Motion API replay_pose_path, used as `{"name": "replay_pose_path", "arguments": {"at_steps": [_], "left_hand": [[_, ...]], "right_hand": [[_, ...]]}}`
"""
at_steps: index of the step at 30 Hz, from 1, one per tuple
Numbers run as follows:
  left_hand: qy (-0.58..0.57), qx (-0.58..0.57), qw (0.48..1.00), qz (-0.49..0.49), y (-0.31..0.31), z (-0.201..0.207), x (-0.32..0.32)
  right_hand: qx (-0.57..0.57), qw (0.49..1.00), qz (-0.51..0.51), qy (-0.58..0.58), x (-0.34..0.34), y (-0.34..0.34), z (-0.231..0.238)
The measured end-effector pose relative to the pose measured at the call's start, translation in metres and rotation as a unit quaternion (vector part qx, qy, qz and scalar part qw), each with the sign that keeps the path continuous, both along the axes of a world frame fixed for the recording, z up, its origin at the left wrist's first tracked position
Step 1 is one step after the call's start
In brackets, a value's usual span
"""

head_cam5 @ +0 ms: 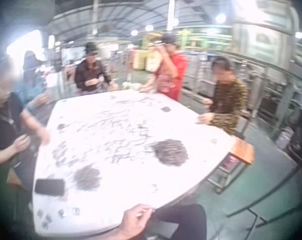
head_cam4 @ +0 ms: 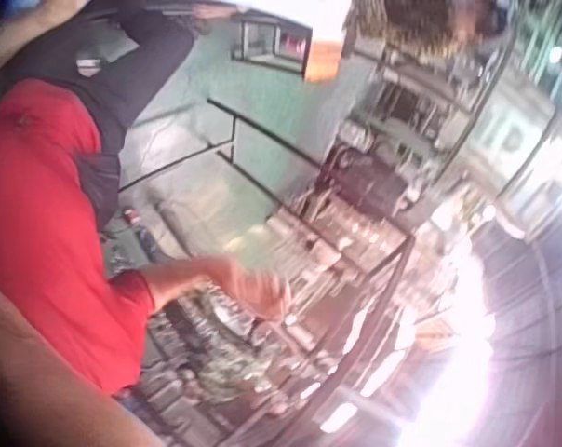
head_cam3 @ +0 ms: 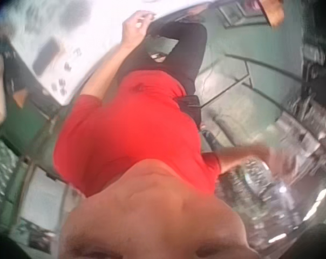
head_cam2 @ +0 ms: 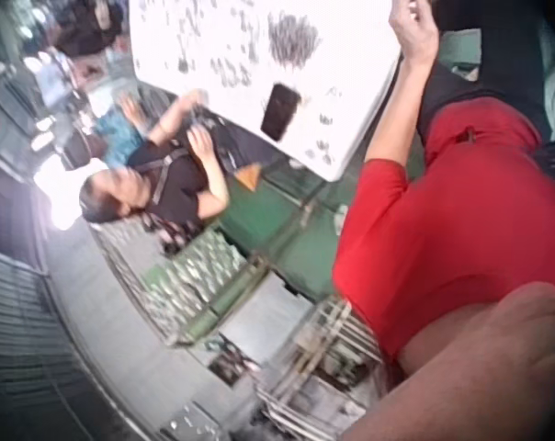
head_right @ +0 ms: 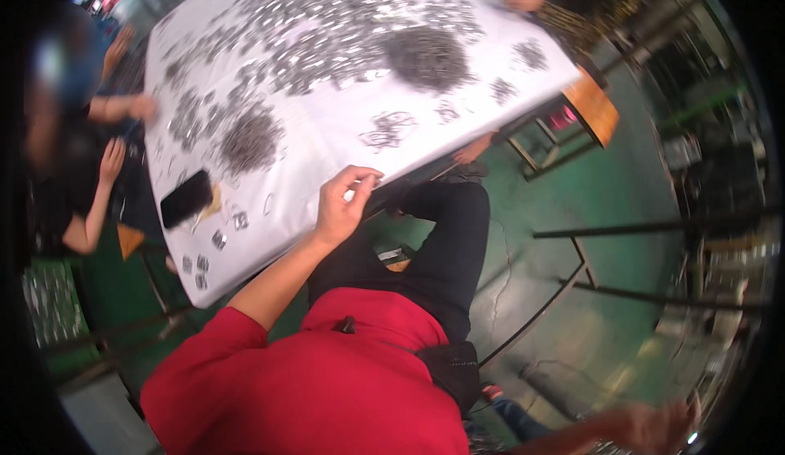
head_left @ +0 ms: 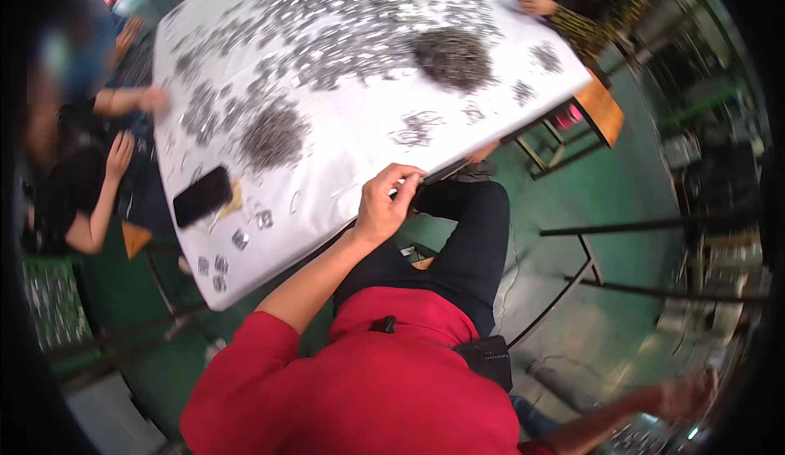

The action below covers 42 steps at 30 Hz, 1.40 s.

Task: The person picks up metal plates and thin wire clips from piles on a table, joins a wire clip into each plate by hand, and hangs the completed assemblies onto a vertical wire rack.

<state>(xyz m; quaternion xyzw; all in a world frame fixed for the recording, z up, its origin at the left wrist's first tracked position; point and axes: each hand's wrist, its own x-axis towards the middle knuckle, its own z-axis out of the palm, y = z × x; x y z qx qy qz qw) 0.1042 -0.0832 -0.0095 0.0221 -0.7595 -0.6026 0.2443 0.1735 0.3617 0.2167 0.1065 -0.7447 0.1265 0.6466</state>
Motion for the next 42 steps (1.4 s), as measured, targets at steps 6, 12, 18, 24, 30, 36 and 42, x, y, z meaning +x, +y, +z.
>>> {"name": "replay_pose_path", "arguments": {"at_steps": [6,12,18,24,30,36,42], "left_hand": [[-0.042,0.033,0.994,0.096,-0.029,-0.020,0.071],[-0.063,0.049,0.985,0.154,-0.049,-0.013,0.088],[-0.061,0.037,0.974,0.217,-0.079,-0.009,0.086],[-0.006,-0.064,0.966,0.251,-0.114,0.009,0.023],[-0.024,-0.268,0.927,0.262,-0.183,-0.035,-0.124],[-0.089,-0.375,0.906,0.176,-0.158,-0.084,-0.166],[-0.036,-0.360,0.913,0.187,-0.130,-0.056,-0.112]], "right_hand": [[0.051,0.729,0.382,-0.566,-0.125,-0.299,-0.140],[0.184,0.619,0.469,-0.602,-0.190,-0.489,-0.257],[0.256,0.605,0.292,-0.695,-0.199,-0.568,-0.262],[0.324,0.643,0.307,-0.622,-0.210,-0.549,-0.270],[0.090,0.588,0.408,-0.693,-0.240,-0.481,-0.271],[-0.093,0.400,0.443,-0.797,-0.243,-0.420,-0.247],[-0.204,0.331,0.475,-0.789,-0.247,-0.398,-0.242]]}}
